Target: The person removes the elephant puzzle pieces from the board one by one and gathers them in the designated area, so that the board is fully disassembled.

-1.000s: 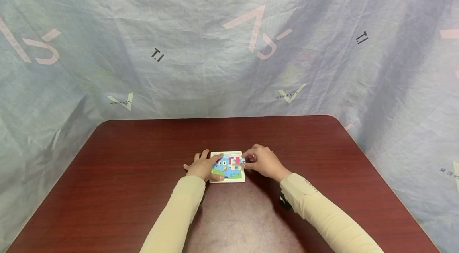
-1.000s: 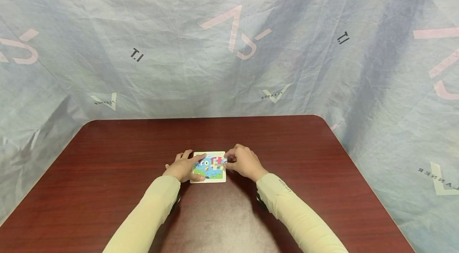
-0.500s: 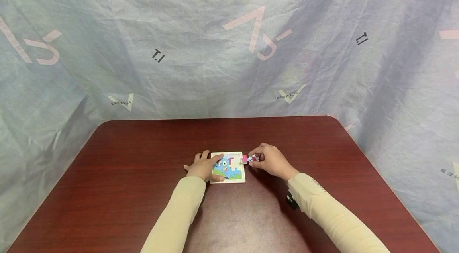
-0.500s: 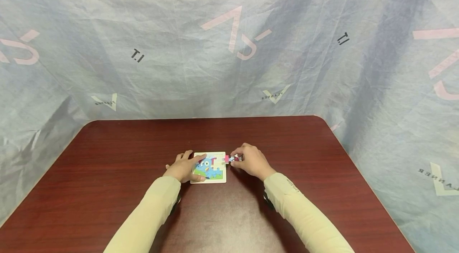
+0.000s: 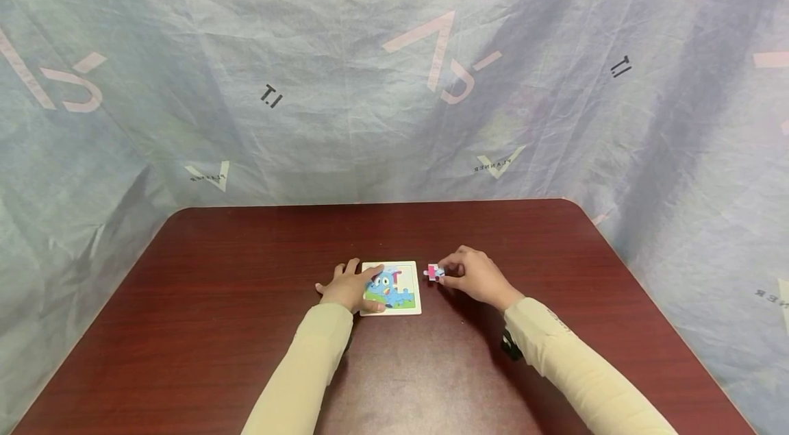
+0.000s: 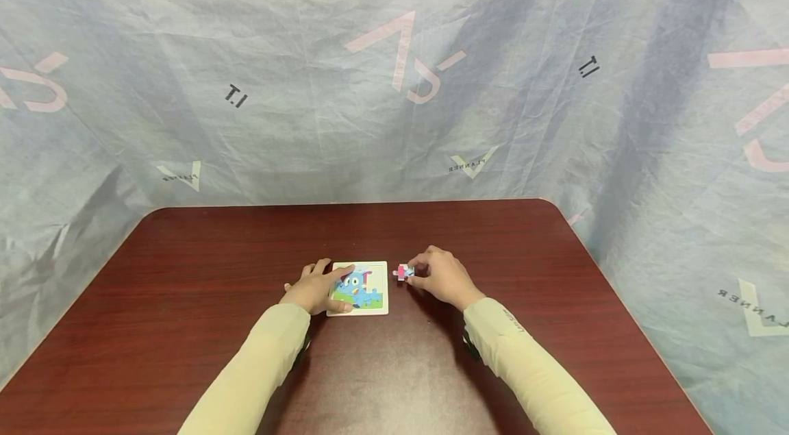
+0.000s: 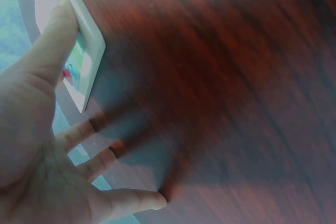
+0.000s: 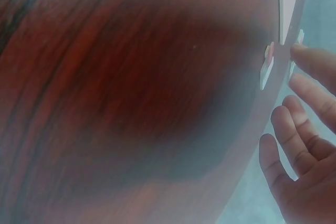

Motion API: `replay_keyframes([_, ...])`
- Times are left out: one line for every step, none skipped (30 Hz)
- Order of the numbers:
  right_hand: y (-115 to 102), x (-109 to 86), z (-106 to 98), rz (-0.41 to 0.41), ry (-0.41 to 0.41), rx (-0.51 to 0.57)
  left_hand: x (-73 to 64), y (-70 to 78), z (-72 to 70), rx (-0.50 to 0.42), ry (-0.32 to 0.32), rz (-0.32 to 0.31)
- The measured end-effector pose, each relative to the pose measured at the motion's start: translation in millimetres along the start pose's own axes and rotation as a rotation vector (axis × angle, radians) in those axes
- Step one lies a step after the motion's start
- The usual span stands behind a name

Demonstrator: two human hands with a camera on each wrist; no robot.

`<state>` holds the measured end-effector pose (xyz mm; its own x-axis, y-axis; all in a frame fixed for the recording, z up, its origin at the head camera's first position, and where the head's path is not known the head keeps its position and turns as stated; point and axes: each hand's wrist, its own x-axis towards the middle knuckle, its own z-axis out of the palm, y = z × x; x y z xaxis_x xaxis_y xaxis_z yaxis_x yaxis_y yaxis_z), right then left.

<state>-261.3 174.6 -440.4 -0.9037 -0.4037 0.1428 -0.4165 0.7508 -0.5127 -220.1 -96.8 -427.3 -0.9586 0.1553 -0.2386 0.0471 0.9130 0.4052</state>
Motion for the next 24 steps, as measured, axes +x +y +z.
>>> replay_keyframes([1, -0.5, 0, 0.006, -0.001, -0.002, 0.0, -0.1, 0.0, 0.000, -0.001, 0.000])
replay_keyframes([1, -1.1, -1, 0.010, -0.002, -0.002, 0.0, -0.1, 0.1, 0.000, -0.001, 0.001])
replay_keyframes([2, -1.6, -1, 0.010, -0.002, -0.006, 0.0, -0.1, 0.1, 0.002, 0.000, 0.001])
replay_keyframes([3, -2.1, -1, 0.014, -0.004, -0.008, 0.0, -0.1, 0.1, 0.002, 0.000, 0.002])
replay_keyframes([4, -2.8, -2, 0.016, -0.004, -0.008, -0.1, 0.1, 0.1, 0.004, 0.000, 0.002])
replay_keyframes([5, -3.2, -2, 0.016, -0.005, -0.009, -0.2, 0.2, 0.0, 0.006, 0.000, 0.002])
replay_keyframes([6, -3.4, -2, 0.016, -0.006, -0.011, -0.2, 0.3, 0.0, 0.008, 0.000, 0.002])
replay_keyframes([7, -3.7, -2, 0.014, -0.006, -0.011, -0.3, 0.4, -0.1, 0.010, 0.001, 0.002])
replay_keyframes([8, -3.9, -3, 0.014, -0.006, -0.012, -0.3, 0.5, -0.1, 0.012, 0.001, 0.002])
replay_keyframes([9, -4.2, -3, 0.015, -0.007, -0.011, -0.3, 0.6, -0.1, 0.013, 0.001, 0.001])
replay_keyframes([10, -4.4, -4, 0.010, -0.006, -0.014, -0.4, 0.7, 0.0, 0.015, 0.001, 0.001])
replay_keyframes([10, -4.6, -5, 0.011, -0.005, -0.016, -0.5, 0.8, 0.0, 0.015, 0.002, 0.000])
replay_keyframes([11, -4.8, -5, 0.008, -0.002, -0.020, -0.6, 0.8, 0.0, 0.013, 0.001, 0.000])
replay_keyframes([11, -5.1, -6, 0.006, 0.000, -0.022, -0.7, 0.9, 0.0, 0.011, 0.001, -0.001])
replay_keyframes([12, -5.5, -6, 0.004, 0.003, -0.025, -0.8, 1.0, 0.0, 0.008, 0.001, -0.001])
replay_keyframes([13, -5.7, -7, 0.001, 0.007, -0.029, -0.9, 1.1, 0.0, 0.005, 0.000, -0.001])
replay_keyframes([14, -6.0, -7, -0.002, 0.011, -0.032, -0.9, 1.2, -0.1, 0.003, 0.001, -0.001])
replay_keyframes([15, -6.3, -8, -0.003, 0.015, -0.033, -1.0, 1.2, -0.2, 0.000, 0.001, -0.001])
replay_keyframes([16, -6.6, -8, -0.007, 0.020, -0.035, -1.0, 1.2, -0.2, -0.002, 0.001, -0.001])
replay_keyframes([17, -6.8, -8, -0.008, 0.025, -0.034, -0.9, 1.2, -0.3, -0.002, 0.001, -0.001])
replay_keyframes([18, -7.2, -9, -0.016, 0.034, -0.038, -0.8, 1.1, -0.3, -0.002, 0.001, -0.001])
replay_keyframes([20, -7.3, -9, -0.020, 0.039, -0.041, -0.7, 1.1, -0.4, -0.001, 0.001, -0.001])
replay_keyframes([21, -7.5, -10, -0.021, 0.043, -0.043, -0.6, 1.0, -0.4, 0.001, 0.001, -0.001])
replay_keyframes([22, -7.7, -11, -0.024, 0.047, -0.045, -0.5, 1.0, -0.5, 0.003, 0.001, 0.000])
